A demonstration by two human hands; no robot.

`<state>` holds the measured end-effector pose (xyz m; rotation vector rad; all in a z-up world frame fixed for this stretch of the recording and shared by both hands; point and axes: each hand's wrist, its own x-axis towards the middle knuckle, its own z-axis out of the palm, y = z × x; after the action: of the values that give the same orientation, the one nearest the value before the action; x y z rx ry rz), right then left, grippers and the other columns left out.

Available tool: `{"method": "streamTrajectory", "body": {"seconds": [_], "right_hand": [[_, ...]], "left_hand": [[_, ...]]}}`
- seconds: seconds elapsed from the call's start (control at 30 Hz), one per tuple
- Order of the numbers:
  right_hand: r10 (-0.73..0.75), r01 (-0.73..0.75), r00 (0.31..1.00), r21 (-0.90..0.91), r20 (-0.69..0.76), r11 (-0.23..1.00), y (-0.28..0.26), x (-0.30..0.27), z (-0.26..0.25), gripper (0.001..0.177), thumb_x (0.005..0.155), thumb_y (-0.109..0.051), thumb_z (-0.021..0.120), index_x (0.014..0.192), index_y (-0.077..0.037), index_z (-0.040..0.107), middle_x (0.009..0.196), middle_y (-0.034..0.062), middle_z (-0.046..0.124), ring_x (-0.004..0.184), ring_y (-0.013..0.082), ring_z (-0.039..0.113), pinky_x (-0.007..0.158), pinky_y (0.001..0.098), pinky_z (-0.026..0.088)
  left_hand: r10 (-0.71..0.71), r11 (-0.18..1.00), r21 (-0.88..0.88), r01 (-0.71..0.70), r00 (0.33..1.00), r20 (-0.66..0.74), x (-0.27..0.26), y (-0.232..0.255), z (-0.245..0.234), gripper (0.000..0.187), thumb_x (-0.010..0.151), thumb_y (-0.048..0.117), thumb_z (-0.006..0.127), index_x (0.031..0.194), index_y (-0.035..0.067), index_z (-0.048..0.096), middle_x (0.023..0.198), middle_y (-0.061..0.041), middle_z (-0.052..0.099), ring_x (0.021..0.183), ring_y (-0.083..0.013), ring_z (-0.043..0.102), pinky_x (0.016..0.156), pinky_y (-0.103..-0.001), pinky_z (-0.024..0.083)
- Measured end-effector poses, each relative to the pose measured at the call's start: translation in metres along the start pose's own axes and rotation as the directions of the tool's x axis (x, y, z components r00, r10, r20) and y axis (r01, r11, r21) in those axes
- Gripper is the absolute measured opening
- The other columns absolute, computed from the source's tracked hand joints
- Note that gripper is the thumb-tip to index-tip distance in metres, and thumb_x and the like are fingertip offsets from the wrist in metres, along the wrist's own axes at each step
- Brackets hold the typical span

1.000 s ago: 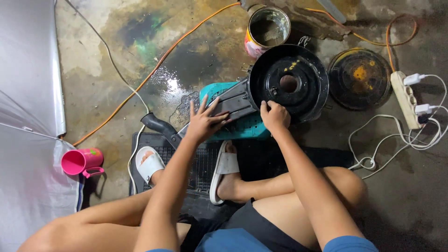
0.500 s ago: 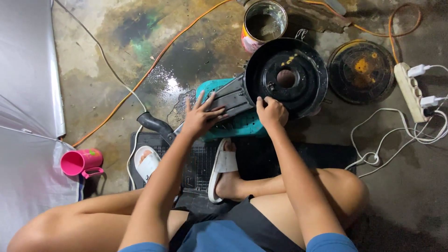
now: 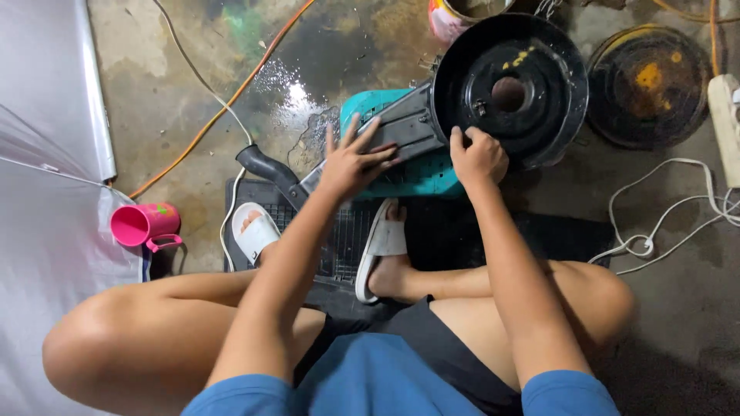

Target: Cleaning various motorcycle components including an air filter housing and metal parts using a cloth and cleaning solution.

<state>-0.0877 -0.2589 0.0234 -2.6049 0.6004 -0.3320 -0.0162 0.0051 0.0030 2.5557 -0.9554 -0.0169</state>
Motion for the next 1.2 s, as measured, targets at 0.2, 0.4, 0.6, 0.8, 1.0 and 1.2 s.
{"method": "streamTrajectory", "body": {"seconds": [0.2,0.4,0.6,0.8,1.0,1.2], "right_hand": [[0.077,-0.076,0.996,-0.037,0.038,0.996,-0.008,0.003,-0.001,0.043,0.101,-0.044,0.060,0.101,-0.005,0.080,0.087,0.0196,0.078,0.086,0.0422,0.076,0.077,0.0532,0.058],[0.065,-0.057,0.991,-0.074,0.113,0.996,0.001,0.003,-0.001,0.046,0.100,-0.048,0.058,0.106,-0.008,0.080,0.091,0.0172,0.077,0.088,0.0422,0.075,0.077,0.0539,0.059],[0.214,-0.197,0.954,-0.098,0.208,0.975,0.000,0.007,0.002,0.046,0.096,-0.056,0.054,0.106,-0.018,0.079,0.095,0.0126,0.078,0.091,0.0409,0.075,0.081,0.0546,0.059],[0.201,-0.188,0.959,-0.083,0.199,0.979,-0.005,0.007,0.000,0.048,0.097,-0.055,0.053,0.105,-0.016,0.079,0.093,0.0127,0.078,0.090,0.0393,0.076,0.080,0.0522,0.059],[0.083,-0.087,0.988,0.026,0.128,0.996,0.001,0.001,-0.004,0.043,0.099,-0.047,0.057,0.098,-0.010,0.078,0.088,0.0150,0.077,0.085,0.0420,0.075,0.078,0.0528,0.059],[0.117,-0.111,0.988,-0.066,0.099,0.992,-0.002,0.003,0.007,0.042,0.097,-0.051,0.055,0.091,-0.015,0.076,0.083,0.0114,0.075,0.083,0.0381,0.076,0.077,0.0511,0.060]], "left_hand": [[-0.012,0.999,0.031,0.014,0.998,-0.060,-0.020,-0.014,-0.007,0.026,0.092,0.053,0.074,0.118,0.051,0.074,0.160,0.005,0.047,0.151,-0.0376,0.031,0.111,-0.077,0.023],[-0.001,1.000,-0.012,0.000,0.996,-0.085,0.021,0.022,0.020,0.027,0.091,0.056,0.071,0.118,0.053,0.073,0.161,0.011,0.043,0.154,-0.0351,0.025,0.113,-0.079,0.020],[-0.073,0.997,-0.010,0.074,0.995,0.073,-0.025,-0.024,-0.030,0.034,0.090,0.048,0.074,0.122,0.057,0.068,0.159,0.009,0.048,0.152,-0.0350,0.033,0.114,-0.076,0.019],[-0.137,0.984,-0.097,0.148,0.985,0.107,0.009,-0.003,-0.003,0.034,0.088,0.052,0.074,0.122,0.056,0.068,0.166,0.006,0.036,0.154,-0.0373,0.027,0.112,-0.080,0.020],[-0.071,0.996,-0.044,0.074,0.995,0.076,0.011,-0.003,-0.009,0.032,0.091,0.054,0.072,0.122,0.056,0.068,0.165,0.006,0.038,0.154,-0.0346,0.028,0.112,-0.080,0.017],[-0.095,0.995,-0.002,0.096,0.992,0.082,-0.013,-0.020,-0.025,0.031,0.091,0.056,0.070,0.122,0.056,0.068,0.161,0.004,0.046,0.155,-0.0346,0.025,0.113,-0.079,0.015]]}}
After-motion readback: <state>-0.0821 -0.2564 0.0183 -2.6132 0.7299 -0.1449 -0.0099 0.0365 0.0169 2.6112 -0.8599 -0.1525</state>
